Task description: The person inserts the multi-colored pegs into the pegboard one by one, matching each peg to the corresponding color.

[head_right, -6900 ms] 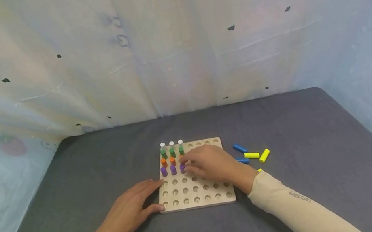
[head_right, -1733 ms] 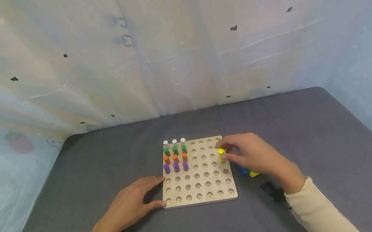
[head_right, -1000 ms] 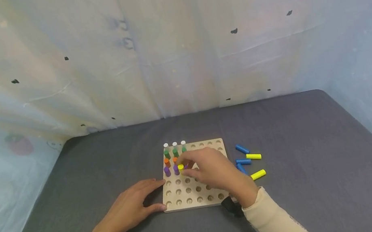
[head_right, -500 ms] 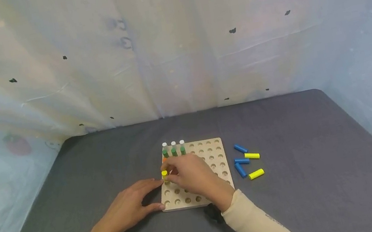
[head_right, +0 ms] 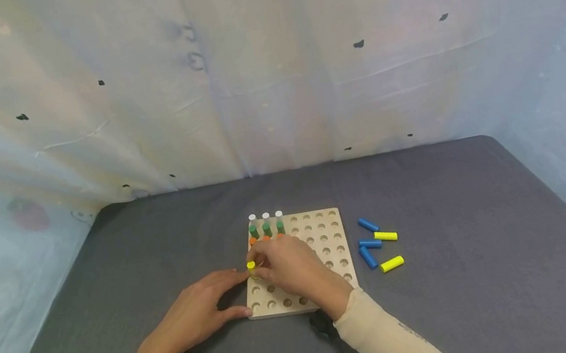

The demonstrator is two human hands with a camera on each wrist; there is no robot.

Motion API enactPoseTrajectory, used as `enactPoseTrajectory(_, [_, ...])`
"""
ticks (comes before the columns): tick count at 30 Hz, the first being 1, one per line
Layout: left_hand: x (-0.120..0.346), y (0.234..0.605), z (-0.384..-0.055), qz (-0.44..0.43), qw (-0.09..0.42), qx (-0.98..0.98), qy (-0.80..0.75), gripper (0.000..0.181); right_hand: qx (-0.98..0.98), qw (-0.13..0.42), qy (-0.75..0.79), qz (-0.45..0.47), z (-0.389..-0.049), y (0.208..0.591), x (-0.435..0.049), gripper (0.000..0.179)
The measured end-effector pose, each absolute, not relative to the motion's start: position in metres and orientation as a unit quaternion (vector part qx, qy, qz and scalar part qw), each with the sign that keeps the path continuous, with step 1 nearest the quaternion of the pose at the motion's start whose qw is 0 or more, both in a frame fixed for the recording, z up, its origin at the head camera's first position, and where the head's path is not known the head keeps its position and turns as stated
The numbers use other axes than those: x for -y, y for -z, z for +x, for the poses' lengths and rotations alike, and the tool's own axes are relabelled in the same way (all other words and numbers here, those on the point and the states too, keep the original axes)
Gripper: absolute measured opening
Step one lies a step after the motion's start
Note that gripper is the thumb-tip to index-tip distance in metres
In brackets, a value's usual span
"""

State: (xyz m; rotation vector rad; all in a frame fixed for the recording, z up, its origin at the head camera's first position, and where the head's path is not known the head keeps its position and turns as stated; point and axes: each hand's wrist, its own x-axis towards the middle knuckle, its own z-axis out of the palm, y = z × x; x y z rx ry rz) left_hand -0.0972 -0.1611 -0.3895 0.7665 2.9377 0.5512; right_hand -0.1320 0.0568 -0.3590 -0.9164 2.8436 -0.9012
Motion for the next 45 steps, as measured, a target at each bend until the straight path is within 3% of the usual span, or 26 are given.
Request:
enactPoseTrajectory(22, [0.162,0.389,-0.096,0.250,0.019,-0.951,-0.180,0.062,-0.914,0.048,0.289,-0.281,-0.125,0.355,-0.065,0.029])
enactPoseTrajectory(45, [0.157,0.388,-0.096,0.234,0.047,-0.955,-0.178,0.062,-0.957,-0.031,0.225,-0.183,-0.123,0.336,-0.242,0.027])
